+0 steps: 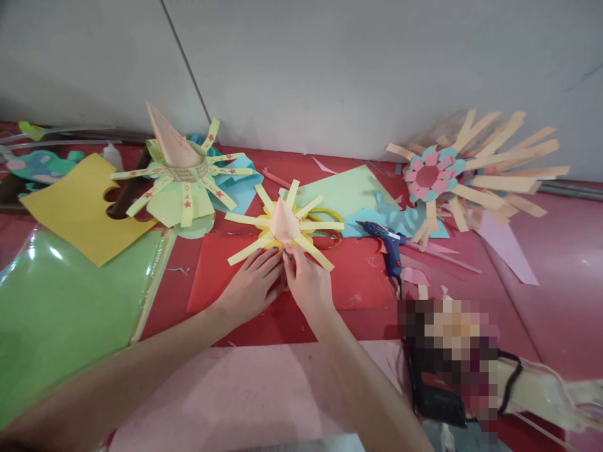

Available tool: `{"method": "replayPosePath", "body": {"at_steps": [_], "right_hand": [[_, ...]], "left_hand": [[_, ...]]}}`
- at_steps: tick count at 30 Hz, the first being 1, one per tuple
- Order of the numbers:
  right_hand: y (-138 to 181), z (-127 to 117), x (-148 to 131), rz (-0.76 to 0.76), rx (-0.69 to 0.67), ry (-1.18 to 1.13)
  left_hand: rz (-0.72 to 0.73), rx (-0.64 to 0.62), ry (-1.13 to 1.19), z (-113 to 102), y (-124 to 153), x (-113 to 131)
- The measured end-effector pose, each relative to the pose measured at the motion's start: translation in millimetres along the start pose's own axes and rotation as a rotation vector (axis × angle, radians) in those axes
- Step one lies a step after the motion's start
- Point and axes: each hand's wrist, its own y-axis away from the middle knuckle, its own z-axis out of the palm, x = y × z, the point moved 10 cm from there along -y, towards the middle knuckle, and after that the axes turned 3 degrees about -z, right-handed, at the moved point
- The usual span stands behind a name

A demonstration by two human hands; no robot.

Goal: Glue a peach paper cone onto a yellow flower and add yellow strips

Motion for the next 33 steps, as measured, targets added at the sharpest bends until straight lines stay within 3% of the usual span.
{"method": "replayPosePath", "body": {"at_steps": [6,9,13,20,33], "right_hand": [[0,1,0,-0.025,0.004,-0.071],[0,-20,4,-0.038,0.174,-0.195],[6,-45,26,0.074,0.372,-0.264],[7,-28,51,0.249,0.351,-0.433],[1,-18,43,0.194,0.288,-0.366]], "left_hand": [[0.005,-0.004,-0.011,0,0,0],[0.012,-0.002,-0.032,1,0,1],[0.015,0.001,-0.037,1,0,1],[0.011,-0.008,-0.013,1,0,1],[0.048,-0.05,-0.096,-1,-4,5]]}}
